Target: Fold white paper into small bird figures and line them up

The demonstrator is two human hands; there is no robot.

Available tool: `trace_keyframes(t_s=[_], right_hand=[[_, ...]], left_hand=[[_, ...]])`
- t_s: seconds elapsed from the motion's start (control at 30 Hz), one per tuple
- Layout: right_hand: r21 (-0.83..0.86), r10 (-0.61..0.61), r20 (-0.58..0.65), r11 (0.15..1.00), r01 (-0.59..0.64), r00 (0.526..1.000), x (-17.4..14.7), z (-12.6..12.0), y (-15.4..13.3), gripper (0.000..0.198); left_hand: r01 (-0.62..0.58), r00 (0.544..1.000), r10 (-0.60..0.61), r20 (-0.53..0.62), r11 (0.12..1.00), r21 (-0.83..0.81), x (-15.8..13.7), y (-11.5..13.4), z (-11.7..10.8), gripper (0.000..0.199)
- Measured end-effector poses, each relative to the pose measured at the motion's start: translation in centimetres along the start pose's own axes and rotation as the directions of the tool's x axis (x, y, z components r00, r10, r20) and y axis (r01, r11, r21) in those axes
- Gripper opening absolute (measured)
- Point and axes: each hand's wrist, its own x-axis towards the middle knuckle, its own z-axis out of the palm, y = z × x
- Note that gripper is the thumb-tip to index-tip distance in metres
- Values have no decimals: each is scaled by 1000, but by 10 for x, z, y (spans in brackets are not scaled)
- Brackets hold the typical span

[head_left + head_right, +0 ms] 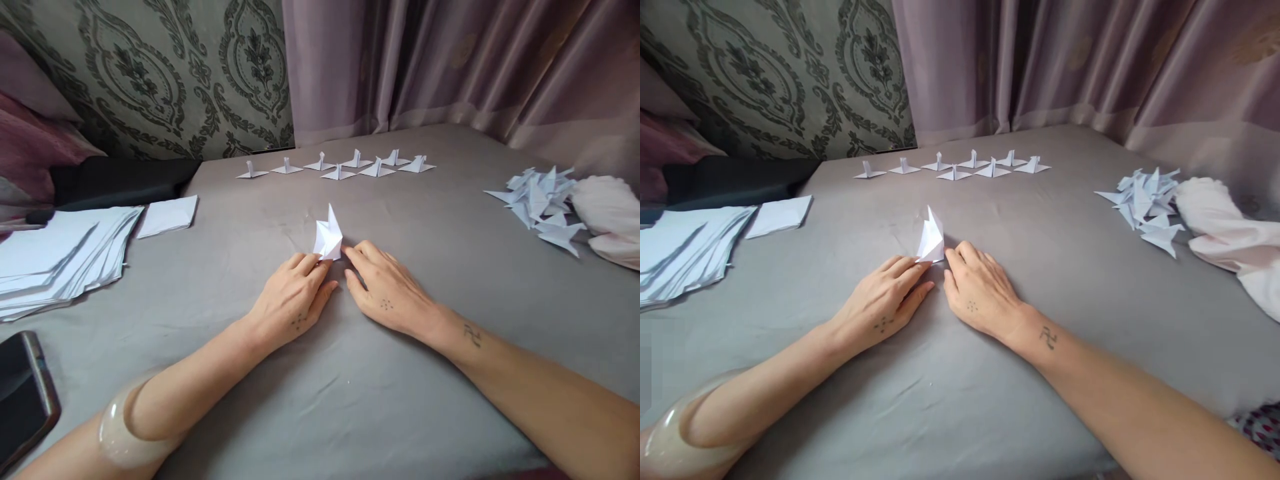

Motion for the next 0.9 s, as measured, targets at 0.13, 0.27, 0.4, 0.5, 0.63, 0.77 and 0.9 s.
trace_keyframes(t_s=[0.13,0.27,0.4,0.5,0.63,0.77,0.9], right_hand=[[147,59,-7,988,-57,998,5,3,4,34],[276,158,-83,952,-129,984,13,9,10,24],[233,83,-298,973,-12,951,17,4,13,23],[101,-160,-291,975,196,943,20,-4,14,39],[36,-249,-136,966,256,959,23,-8,20,29],[132,-177,-187,970,203,966,26,-7,23,17],[332,-72,-275,929,165,959,25,-13,15,13]], left_hand=[[12,1000,-12,13,1000,-11,7,-7,5,34],[72,994,-81,-77,991,-116,14,-17,15,27],[69,991,-85,-103,986,-149,18,-21,19,26],[49,991,-64,-119,992,-119,17,-20,19,28],[24,991,-41,-125,991,-133,15,-21,21,29],[3,984,-23,-176,994,-111,15,-24,22,25],[-1,961,-6,-276,1000,-26,15,-22,19,22]])
